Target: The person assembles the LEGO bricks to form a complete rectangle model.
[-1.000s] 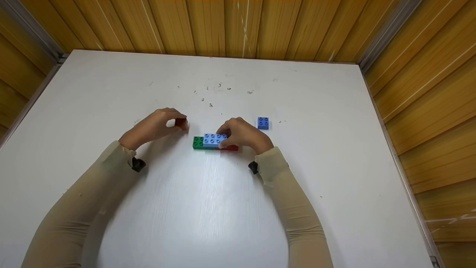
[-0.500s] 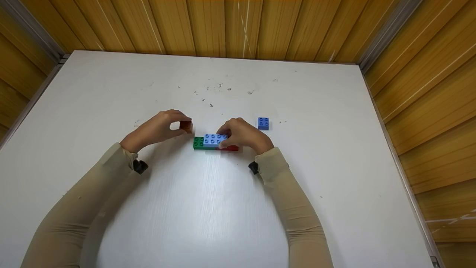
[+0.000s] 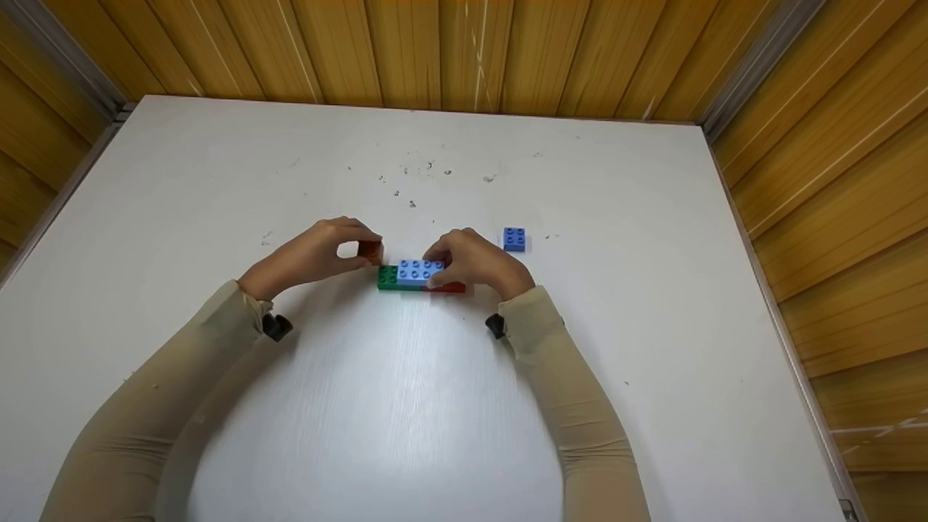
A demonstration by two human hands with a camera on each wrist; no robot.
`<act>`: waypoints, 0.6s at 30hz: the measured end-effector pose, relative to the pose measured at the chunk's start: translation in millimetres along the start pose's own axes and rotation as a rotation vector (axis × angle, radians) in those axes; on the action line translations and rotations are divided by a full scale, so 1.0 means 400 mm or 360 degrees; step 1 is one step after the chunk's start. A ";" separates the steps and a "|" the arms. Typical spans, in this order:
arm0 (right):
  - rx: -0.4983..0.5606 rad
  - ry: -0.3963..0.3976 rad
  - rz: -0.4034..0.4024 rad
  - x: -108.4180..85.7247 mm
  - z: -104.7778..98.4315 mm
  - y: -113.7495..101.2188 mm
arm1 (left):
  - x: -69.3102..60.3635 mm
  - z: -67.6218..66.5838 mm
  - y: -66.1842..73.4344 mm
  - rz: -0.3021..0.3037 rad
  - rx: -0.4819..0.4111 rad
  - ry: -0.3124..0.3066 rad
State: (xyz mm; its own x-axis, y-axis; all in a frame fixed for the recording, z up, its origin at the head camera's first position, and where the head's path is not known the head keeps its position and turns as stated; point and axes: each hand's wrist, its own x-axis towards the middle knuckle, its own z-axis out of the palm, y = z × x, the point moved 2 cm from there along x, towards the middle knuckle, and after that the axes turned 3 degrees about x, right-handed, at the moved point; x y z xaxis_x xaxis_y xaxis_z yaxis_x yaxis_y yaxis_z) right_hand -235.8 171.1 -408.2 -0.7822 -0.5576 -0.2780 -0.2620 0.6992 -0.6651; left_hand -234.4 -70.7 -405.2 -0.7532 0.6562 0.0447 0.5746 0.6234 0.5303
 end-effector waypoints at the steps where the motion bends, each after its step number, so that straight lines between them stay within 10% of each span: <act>1: 0.0001 0.0000 -0.0008 0.000 -0.001 0.001 | 0.001 0.001 0.001 0.0008 -0.0002 -0.0004; 18: 0.0026 0.0003 -0.0034 0.003 0.000 0.007 | 0.007 0.025 0.022 0.0108 -0.0006 -0.0056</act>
State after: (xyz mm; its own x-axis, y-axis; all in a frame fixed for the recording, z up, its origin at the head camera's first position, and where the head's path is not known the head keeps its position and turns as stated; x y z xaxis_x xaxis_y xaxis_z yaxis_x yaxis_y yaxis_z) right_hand -237.4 172.5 -410.3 -0.7778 -0.5712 -0.2623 -0.2694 0.6800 -0.6819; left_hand -228.2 -59.2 -408.6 -0.7009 0.7114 0.0511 0.6226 0.5754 0.5304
